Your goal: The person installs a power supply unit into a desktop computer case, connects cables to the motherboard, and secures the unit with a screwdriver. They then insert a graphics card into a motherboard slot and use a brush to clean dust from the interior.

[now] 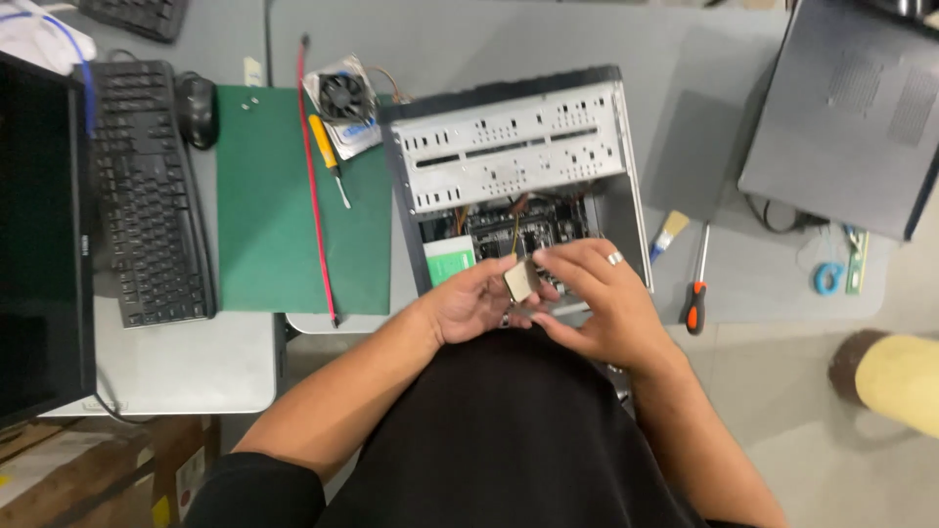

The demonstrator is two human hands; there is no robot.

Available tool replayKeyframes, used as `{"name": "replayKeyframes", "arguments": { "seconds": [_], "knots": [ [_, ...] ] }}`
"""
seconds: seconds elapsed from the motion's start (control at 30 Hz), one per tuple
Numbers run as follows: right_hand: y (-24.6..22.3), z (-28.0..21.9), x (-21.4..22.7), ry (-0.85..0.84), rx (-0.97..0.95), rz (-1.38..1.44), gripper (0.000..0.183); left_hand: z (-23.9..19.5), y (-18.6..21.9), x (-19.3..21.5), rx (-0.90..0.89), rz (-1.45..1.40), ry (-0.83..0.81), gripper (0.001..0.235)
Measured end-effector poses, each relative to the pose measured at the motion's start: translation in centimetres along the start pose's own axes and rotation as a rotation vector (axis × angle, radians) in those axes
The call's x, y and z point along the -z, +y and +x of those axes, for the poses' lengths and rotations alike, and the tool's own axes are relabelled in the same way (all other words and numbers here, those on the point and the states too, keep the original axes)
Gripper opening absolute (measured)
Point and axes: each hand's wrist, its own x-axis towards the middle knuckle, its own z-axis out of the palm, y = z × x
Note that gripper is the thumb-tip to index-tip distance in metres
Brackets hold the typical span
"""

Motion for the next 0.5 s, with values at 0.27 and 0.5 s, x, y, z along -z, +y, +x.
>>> {"name": "replayKeyframes", "arguments": {
  "seconds": [0.27,0.5],
  "knots": [
    [0.9,0.8,-0.1,-0.049,0.078,0.005,0.037,0.5,0.9,-0.4,-0.148,0.197,0.077,0.033],
    [1.6,1.2,-1.1,-0.080,0.061,0.023,0.035,-0.1,1.4,-0.5,-0.212,0.263,0.201,0.034]
  ]
}}
